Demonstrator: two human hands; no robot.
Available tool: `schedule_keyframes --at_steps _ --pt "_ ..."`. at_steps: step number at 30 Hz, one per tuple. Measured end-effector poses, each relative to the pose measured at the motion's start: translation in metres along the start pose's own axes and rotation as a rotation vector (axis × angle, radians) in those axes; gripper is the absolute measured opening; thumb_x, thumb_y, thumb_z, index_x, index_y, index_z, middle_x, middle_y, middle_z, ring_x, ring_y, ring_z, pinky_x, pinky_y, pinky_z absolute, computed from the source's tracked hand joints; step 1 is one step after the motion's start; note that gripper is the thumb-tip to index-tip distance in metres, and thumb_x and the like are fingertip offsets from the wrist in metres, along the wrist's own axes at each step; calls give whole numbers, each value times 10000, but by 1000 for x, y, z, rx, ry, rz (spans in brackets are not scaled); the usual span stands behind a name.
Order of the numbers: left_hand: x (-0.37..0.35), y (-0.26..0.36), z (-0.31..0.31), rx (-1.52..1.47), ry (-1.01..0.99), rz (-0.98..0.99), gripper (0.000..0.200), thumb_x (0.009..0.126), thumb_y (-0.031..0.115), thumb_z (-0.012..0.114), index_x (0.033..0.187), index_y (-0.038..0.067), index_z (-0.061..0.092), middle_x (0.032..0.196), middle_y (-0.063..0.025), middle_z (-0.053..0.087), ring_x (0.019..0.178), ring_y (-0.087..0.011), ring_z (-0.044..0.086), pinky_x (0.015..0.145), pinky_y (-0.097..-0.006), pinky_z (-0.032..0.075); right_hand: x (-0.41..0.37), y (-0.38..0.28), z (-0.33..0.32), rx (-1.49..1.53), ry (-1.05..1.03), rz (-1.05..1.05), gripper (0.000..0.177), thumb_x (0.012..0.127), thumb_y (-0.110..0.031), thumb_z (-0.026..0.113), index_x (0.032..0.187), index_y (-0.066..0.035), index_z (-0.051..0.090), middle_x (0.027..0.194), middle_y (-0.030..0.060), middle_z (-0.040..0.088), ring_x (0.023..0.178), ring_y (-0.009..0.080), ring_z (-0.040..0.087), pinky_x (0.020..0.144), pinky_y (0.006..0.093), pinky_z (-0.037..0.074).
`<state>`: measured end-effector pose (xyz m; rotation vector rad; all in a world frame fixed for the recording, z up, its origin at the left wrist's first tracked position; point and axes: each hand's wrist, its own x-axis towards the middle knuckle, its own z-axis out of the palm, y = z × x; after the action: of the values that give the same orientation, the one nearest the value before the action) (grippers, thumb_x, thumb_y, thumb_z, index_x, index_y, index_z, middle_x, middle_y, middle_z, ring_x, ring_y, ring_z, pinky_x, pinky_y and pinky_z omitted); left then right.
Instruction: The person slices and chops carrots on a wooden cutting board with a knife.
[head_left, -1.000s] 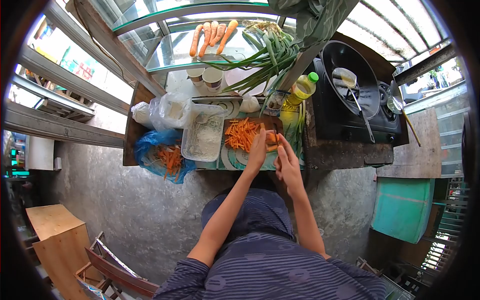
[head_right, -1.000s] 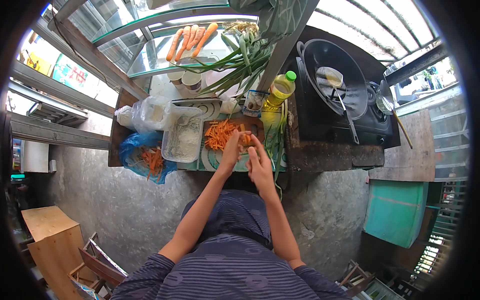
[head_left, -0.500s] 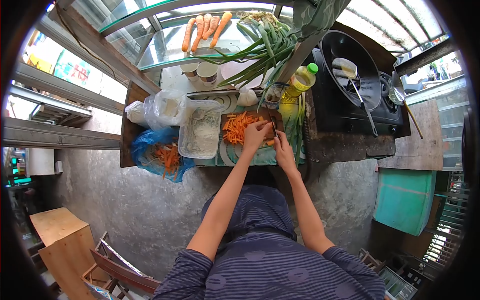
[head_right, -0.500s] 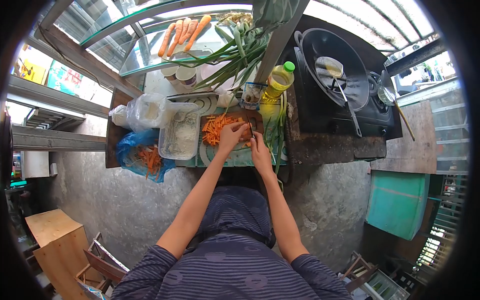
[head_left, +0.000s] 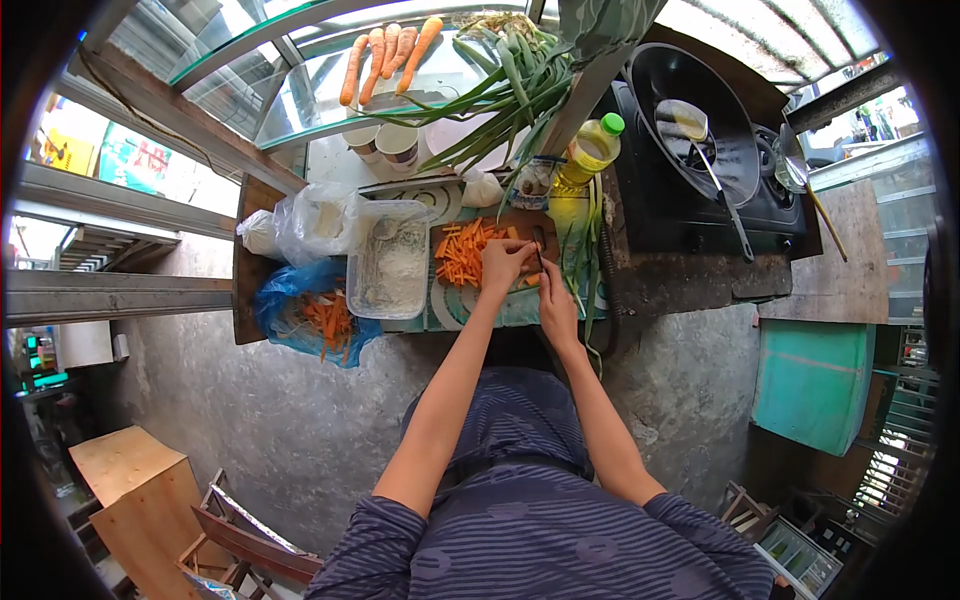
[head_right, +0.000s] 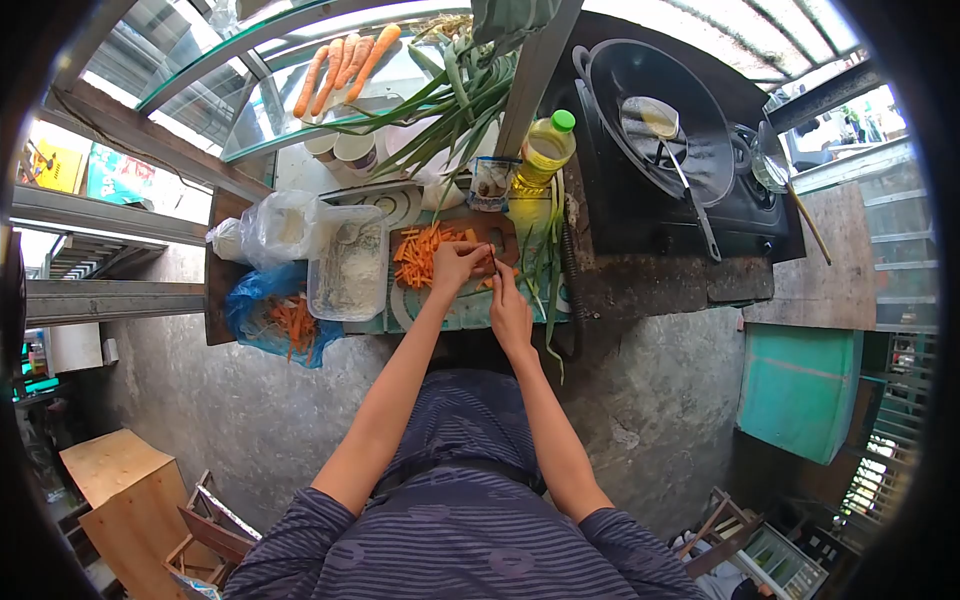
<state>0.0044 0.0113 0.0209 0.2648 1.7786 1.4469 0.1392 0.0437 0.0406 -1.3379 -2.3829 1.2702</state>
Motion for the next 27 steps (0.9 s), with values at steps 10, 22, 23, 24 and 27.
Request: schedule_keyframes --at_steps 10,22,23,24,27 --pt "-2 6 -2 87 29 49 198 857 159 693 838 -34 728 686 -86 687 574 -121 636 527 -248 511 3 -11 0 -100 10 -36 348 1031 -340 328 1328 -185 418 721 190 632 636 411 602 530 495 415" --pt "-6 18 -1 147 72 83 276 868 167 675 692 -46 681 615 -85 655 544 -158 625 525 -302 517 7 -24 1 -187 2 -19 327 1026 -280 341 1321 -166 423 694 195 645 559 405 600 472 497 440" --pt "-5 15 -1 156 74 90 279 867 169 675 689 -46 679 617 -86 657 545 -163 627 530 -306 519 8 -23 3 -202 -9 -13 329 1026 -282 340 1323 -164 422 689 197 644 558 405 600 470 498 438" --pt "-7 20 -2 144 67 61 276 865 172 677 696 -46 683 620 -88 660 550 -168 629 539 -311 521 9 -24 3 -219 -20 -6 332 1027 -284 340 1324 -162 421 685 198 642 557 405 600 467 498 436" --pt "-10 27 -6 147 50 17 259 858 180 683 728 -43 700 639 -98 671 576 -185 638 572 -327 528 12 -25 5 -255 -20 -20 339 1028 -288 331 1329 -158 416 675 197 641 548 406 597 456 494 429"
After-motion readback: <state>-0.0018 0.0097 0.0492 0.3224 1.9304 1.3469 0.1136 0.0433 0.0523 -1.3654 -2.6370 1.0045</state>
